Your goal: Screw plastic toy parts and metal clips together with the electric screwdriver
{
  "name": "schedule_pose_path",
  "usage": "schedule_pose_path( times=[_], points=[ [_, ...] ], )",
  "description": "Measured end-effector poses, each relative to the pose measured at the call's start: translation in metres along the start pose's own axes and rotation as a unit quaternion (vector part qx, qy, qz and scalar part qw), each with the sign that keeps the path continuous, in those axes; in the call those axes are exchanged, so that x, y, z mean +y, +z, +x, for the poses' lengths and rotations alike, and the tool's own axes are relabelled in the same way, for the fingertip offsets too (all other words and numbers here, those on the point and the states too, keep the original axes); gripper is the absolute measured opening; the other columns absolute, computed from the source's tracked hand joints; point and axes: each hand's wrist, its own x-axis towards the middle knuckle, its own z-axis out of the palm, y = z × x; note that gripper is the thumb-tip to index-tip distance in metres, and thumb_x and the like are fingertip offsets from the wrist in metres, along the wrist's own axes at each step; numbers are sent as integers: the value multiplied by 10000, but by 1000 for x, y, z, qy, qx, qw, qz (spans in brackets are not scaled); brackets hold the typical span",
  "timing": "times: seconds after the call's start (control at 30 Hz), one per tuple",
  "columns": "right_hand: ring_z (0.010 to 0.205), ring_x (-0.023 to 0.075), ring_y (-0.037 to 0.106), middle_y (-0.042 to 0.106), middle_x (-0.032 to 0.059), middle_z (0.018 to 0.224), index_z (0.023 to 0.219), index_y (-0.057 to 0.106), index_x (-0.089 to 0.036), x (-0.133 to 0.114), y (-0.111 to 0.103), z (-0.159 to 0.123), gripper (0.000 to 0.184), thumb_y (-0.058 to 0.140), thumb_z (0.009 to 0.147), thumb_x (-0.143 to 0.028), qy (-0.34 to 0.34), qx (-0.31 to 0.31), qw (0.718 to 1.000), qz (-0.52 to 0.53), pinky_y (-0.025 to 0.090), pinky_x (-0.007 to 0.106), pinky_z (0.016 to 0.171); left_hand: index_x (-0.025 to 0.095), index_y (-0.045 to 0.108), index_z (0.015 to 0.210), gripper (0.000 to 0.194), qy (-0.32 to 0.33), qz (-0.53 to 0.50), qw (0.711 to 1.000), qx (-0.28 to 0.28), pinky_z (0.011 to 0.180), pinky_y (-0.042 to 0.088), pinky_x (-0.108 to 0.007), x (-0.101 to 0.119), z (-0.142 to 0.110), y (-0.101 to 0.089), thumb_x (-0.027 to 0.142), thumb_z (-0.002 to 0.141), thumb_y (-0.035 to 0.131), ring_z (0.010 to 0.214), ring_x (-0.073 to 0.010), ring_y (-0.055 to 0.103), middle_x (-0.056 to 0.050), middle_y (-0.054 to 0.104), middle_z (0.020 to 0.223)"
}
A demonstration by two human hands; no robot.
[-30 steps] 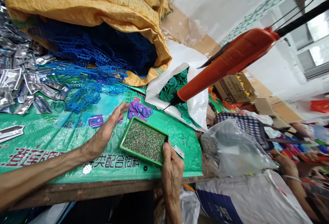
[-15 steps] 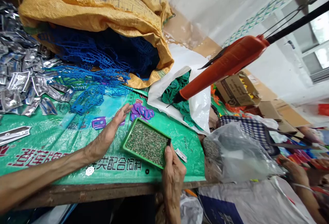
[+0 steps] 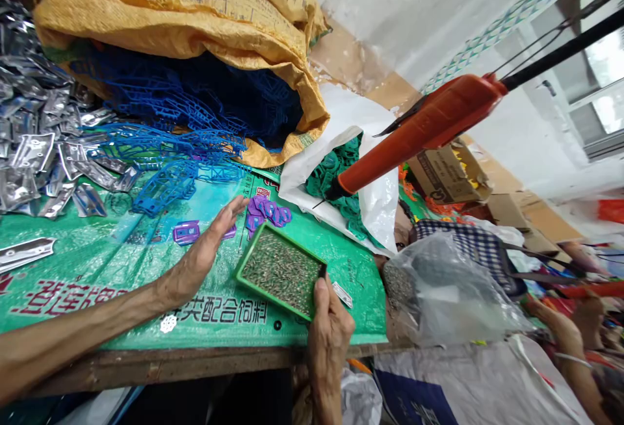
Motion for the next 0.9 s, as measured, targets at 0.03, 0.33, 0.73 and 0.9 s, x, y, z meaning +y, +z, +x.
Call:
schedule_pose_path(
  times=[0.03, 0.33, 0.73, 0.9],
  points=[
    [1168, 338, 690, 698, 206, 1308, 1274, 714, -72, 0, 0, 0, 815, 464, 899, -750, 6, 3, 1000, -4, 533, 390, 907, 230, 288, 1611, 839, 5, 2, 1000, 0, 1312, 134, -465, 0, 0, 0, 755, 958, 327, 1576, -265, 214, -36, 322, 1683],
    [1280, 368, 630, 641, 221, 1374, 1320, 672, -30, -6, 1, -4, 980, 433, 830, -845, 25, -23, 999, -4, 512, 426, 1006, 203, 283, 1613, 869, 5, 17, 1000, -12, 1317, 110, -431, -2, -2, -1, 767, 953, 337, 1576, -248, 209, -46, 296, 1692],
    [1199, 328, 675, 708, 181, 1303, 1264, 729, -103, -8, 2, -7, 757, 467, 905, -716, 5, -42, 999, -2, 536, 394, 937, 232, 333, 1595, 803, -1, 28, 1000, -5, 1313, 124, -457, -1, -6, -1, 739, 973, 324, 1576, -273, 209, -36, 343, 1674],
    [1131, 315, 693, 710, 192, 1297, 1288, 713, -94, -11, -1, -7, 760, 461, 914, -706, 5, -49, 999, -3, 543, 370, 879, 249, 336, 1594, 768, -7, 40, 999, -18, 1318, 93, -440, -3, -6, -1, 714, 982, 350, 1577, -263, 205, -21, 328, 1680]
  ],
)
